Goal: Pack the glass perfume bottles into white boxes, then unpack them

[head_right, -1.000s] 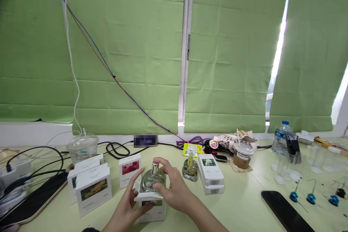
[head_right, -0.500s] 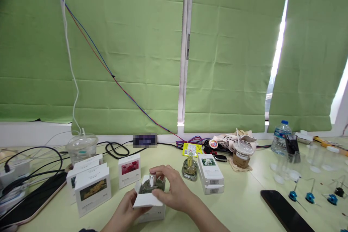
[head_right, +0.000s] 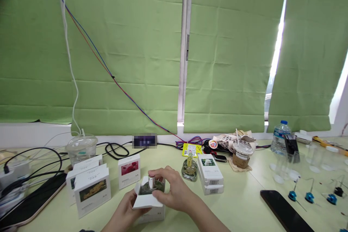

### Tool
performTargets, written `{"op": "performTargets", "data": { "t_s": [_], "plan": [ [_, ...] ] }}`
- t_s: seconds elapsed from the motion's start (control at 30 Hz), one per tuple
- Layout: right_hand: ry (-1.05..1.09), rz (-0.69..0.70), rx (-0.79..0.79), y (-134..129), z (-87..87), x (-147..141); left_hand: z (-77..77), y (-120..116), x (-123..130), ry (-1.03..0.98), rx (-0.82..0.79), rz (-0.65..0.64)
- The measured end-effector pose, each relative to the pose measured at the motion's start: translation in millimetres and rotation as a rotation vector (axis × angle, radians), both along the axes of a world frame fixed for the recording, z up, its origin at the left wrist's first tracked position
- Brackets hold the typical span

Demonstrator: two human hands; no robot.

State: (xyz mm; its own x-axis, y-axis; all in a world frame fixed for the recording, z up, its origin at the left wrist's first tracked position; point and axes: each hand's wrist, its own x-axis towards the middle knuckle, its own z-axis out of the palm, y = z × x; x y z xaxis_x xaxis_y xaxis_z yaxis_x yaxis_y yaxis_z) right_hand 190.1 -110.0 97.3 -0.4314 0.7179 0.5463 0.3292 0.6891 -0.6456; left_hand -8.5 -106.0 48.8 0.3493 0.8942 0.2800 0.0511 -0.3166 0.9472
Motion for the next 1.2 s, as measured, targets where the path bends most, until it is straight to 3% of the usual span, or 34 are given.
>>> {"op": "performTargets", "data": {
  "t_s": [0.13, 0.43, 0.73, 1.2],
  "plan": [
    [-0.016, 0.017, 0.024, -1.3, 0.1, -0.2, 3.7, -0.8, 1.2, 0.016, 0.009, 0.004],
    [-0.061, 0.075, 0.148, 0.9, -3.5, 0.3, -6.0, 1.0, -0.8, 0.019, 0.011, 0.042],
    [-0.12, -0.004, 0.176, 0.6, -4.0, 3.1, -5.6, 3.3, -1.1, -0.005, 0.003, 0.034],
    [-0.188, 0.03, 0.027, 1.3, -5.5, 4.8, -10.2, 5.1, -2.8, 0.012, 0.01, 0.025]
  ]
}}
